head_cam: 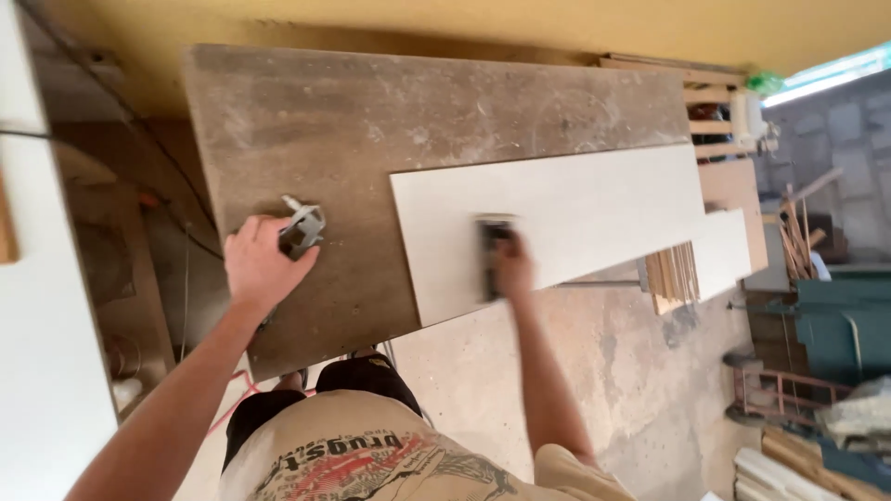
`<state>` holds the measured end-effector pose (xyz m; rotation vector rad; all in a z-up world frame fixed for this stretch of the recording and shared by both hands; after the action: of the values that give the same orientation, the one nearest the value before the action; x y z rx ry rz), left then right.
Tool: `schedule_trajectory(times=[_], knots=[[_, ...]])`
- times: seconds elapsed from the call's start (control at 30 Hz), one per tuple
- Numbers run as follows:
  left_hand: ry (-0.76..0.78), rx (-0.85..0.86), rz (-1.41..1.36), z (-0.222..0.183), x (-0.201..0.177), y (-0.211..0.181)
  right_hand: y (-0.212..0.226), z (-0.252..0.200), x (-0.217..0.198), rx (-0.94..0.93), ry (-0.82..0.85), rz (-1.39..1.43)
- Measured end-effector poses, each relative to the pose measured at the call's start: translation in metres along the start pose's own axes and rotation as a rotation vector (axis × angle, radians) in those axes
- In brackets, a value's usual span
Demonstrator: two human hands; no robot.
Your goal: The person picks up a white wooden board from a stack, places it on a workbench, and uses a hand sander to smooth its surface and edges.
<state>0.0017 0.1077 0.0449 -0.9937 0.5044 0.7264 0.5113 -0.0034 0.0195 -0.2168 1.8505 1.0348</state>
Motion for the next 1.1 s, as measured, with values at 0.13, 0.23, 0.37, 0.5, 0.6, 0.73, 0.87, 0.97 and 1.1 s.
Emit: schedule_trajectory(times=[0.13,0.23,0.37,0.5,0.6,0.73,0.87,0.97,1.1], knots=[[0.004,-0.018,0.018,-0.001,0.000,0.005,0.002,0.122,-0.015,-0.022,-0.210,-0.191],[0.003,0.015,0.009,-0.005,0.000,0.002,0.103,0.094,0.058,-0.157,-0.049,0.190],[0.046,0.036,-0.020,0.000,0.006,0.003,0.119,-0.017,0.060,-0.265,0.120,-0.021],[0.009,0.009,0.001,0.005,-0.001,-0.004,-0.053,0.084,-0.033,-0.121,-0.143,-0.126],[-0.001,-0.022,0.040,0.000,0.001,0.001,0.019,0.158,0.003,-0.122,-0.143,0.072],[0.010,0.040,-0.001,-0.006,-0.001,-0.001,0.147,0.032,0.101,-0.237,0.067,0.056],[-0.026,0.039,-0.004,0.007,-0.003,-0.004,0.035,0.001,0.044,-0.152,0.064,-0.009],[-0.039,-0.009,0.034,0.002,-0.006,-0.002,-0.019,0.070,-0.016,-0.058,-0.066,-0.083],[-0.029,-0.001,0.025,0.002,0.000,-0.002,0.123,0.097,0.047,-0.214,-0.041,0.189]])
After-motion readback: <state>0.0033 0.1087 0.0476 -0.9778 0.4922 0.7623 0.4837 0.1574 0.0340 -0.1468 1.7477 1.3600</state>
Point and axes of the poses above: each hand's wrist, its own z-axis towards the middle knuckle, its own x-axis out of the palm, y = z × x, the point moved 10 cm from there along z, towards the middle knuckle, and after that the axes turned 1 degree about y, right-handed, at the moved point
